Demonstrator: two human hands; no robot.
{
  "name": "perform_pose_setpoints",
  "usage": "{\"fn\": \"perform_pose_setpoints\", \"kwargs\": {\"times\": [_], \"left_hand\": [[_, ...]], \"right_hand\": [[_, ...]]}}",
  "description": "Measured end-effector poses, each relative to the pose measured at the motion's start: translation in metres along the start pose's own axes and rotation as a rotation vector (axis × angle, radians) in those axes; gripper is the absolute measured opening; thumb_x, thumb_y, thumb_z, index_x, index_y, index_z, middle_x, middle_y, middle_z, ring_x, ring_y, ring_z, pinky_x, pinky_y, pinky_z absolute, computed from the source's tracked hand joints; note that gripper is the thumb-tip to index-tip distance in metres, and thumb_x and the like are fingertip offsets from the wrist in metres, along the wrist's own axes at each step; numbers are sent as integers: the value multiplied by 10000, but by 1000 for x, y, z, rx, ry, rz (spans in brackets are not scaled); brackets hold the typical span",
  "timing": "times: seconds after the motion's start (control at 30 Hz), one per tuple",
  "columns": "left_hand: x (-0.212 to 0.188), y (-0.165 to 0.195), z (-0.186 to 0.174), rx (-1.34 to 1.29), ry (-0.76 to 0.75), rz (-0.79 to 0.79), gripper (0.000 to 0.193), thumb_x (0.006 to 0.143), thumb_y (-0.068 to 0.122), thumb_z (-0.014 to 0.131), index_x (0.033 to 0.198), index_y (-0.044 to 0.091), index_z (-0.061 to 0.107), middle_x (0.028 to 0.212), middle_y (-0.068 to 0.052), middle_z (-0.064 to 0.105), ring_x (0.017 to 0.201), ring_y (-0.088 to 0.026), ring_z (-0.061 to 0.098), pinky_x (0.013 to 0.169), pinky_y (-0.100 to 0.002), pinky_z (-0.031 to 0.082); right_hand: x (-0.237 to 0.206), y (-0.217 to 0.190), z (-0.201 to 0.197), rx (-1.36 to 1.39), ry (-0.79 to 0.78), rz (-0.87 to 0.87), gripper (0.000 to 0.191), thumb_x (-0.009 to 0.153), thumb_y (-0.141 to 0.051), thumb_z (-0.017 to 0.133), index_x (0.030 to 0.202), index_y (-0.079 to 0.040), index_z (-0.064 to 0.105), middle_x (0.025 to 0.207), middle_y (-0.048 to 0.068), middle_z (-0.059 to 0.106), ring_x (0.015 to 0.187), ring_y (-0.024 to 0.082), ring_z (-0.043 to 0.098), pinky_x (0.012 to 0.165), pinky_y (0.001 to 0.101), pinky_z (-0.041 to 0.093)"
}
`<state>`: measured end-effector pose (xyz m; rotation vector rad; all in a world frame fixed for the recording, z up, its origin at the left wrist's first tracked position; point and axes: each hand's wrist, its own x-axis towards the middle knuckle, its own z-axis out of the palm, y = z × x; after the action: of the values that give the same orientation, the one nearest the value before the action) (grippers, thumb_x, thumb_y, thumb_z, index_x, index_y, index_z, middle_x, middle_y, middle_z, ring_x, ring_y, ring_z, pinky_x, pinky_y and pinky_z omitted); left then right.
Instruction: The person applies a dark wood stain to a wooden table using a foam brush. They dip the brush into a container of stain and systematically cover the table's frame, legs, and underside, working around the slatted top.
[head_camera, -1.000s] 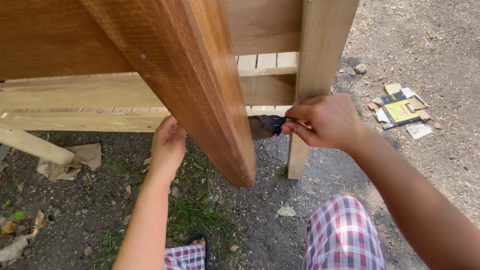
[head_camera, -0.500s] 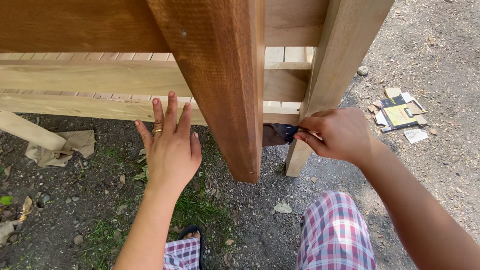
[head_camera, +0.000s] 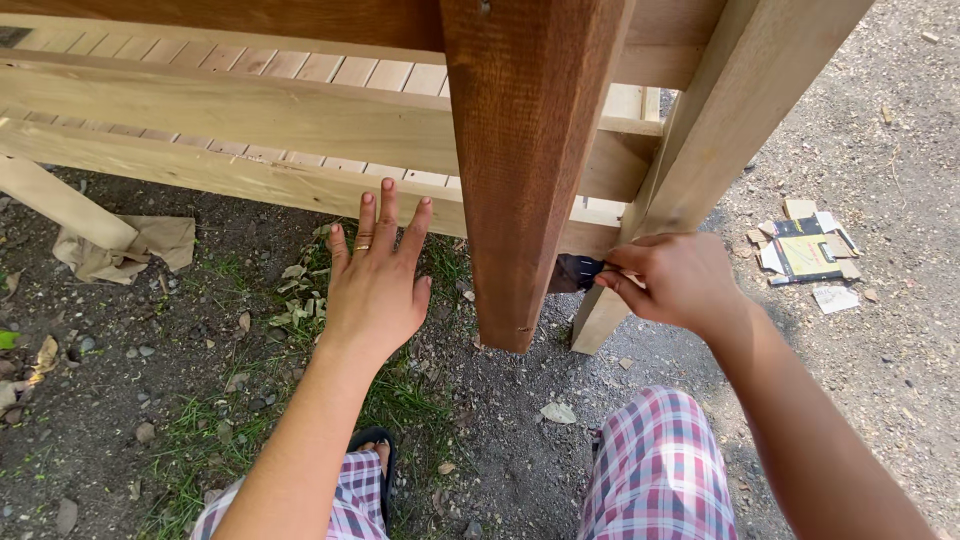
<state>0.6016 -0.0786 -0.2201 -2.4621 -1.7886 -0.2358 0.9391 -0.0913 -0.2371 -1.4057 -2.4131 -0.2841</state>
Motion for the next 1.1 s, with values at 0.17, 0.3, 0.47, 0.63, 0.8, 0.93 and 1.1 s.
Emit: {"fn": "perform_pose_setpoints", "kwargs": {"times": [0.17, 0.3, 0.47, 0.63, 0.8, 0.93, 1.1], "left_hand": [[5, -1, 7, -36, 81, 38, 921, 867, 240, 697, 1625, 230, 173, 1685, -177, 48, 1554, -361, 116, 1206, -607, 202], [4, -5, 7, -34, 73, 34, 920, 871, 237, 695, 1623, 223, 165, 1677, -197, 30, 1547, -374, 108, 1195, -604, 205], [4, -3, 6, -68, 61, 34, 908, 876, 228, 691, 1622, 229, 172, 1683, -203, 26, 1555, -375, 101, 1200, -603, 205], [4, -7, 7, -88, 27, 9, 897, 887, 229, 674, 1621, 233, 156, 1683, -197, -2, 1554, -369, 82, 1193, -607, 195], [3, -17, 2, -78, 48, -36, 895, 900, 190, 651, 1635, 207, 141, 1689, -197, -9, 1559, -375, 77, 1200, -613, 182], [6, -21, -2, -124, 58, -77, 884, 903, 168, 638, 1630, 211, 138, 1690, -195, 0, 1557, -379, 85, 1200, -607, 181], [8, -25, -2, -104, 83, -80, 876, 898, 120, 608, 1631, 176, 133, 1679, -230, 10, 1557, -380, 89, 1203, -604, 181]], "right_hand": [[-3, 9, 12, 21, -34, -33, 272, 903, -431, 695, 877, -180, 796, 685, 7, 724, 570, 217, 663, 452, 376, 445], [-11, 16, 9, 124, 0, -27, 271, 871, -422, 684, 860, -171, 785, 720, 10, 730, 534, 208, 656, 424, 366, 452], [-6, -4, 35, 87, -49, -17, 251, 911, -394, 677, 871, -170, 783, 695, 6, 719, 571, 247, 662, 461, 402, 459], [-20, 1, 28, 139, -53, 61, 252, 879, -408, 695, 905, -179, 797, 683, 25, 713, 602, 248, 681, 477, 391, 477], [0, -5, -11, 70, 69, 16, 253, 877, -410, 731, 871, -170, 811, 714, 21, 735, 610, 231, 686, 457, 373, 463], [30, 6, -60, 186, 280, 77, 261, 951, -397, 752, 986, -146, 813, 668, 24, 712, 532, 155, 663, 462, 333, 446], [33, -2, -67, 151, 176, 53, 239, 930, -373, 754, 955, -145, 821, 627, 17, 719, 473, 143, 652, 427, 318, 430]]}}
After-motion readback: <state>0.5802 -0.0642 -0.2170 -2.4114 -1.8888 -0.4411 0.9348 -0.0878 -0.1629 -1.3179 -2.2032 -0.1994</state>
